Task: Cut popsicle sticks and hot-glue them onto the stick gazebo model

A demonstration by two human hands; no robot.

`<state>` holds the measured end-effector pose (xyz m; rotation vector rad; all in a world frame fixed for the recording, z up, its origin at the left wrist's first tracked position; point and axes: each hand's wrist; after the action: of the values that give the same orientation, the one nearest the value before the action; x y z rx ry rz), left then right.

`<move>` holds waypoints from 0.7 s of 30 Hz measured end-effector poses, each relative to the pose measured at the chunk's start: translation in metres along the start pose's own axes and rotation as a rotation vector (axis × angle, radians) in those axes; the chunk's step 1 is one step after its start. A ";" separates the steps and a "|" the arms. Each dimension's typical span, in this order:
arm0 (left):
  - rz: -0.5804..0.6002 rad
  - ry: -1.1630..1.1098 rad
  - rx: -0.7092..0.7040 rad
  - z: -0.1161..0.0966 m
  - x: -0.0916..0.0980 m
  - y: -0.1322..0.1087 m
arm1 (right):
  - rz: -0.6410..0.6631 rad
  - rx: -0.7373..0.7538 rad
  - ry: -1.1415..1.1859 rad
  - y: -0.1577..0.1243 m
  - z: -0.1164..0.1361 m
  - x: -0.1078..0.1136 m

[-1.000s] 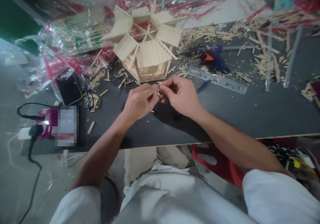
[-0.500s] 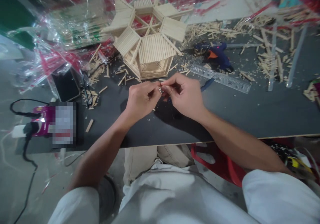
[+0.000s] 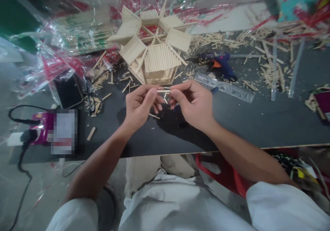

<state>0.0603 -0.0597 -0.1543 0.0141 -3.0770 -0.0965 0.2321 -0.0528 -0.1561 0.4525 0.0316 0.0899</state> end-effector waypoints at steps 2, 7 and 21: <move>-0.003 0.014 0.008 -0.004 -0.001 -0.001 | 0.008 -0.013 0.001 0.000 -0.001 0.001; -0.012 0.022 0.055 -0.006 -0.002 0.001 | 0.030 -0.045 0.021 0.001 0.002 0.001; 0.177 -0.245 0.265 0.003 0.005 0.011 | 0.267 -0.116 0.013 0.010 0.003 0.013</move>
<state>0.0549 -0.0483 -0.1560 -0.2768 -3.2895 0.3435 0.2445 -0.0436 -0.1493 0.3378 -0.0216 0.3557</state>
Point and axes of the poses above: each hand's wrist, its own y-axis towards the middle knuckle, its own x-axis out of the back of the hand, z = x × y, and after that the axes turned 10 degrees about x, right-handed
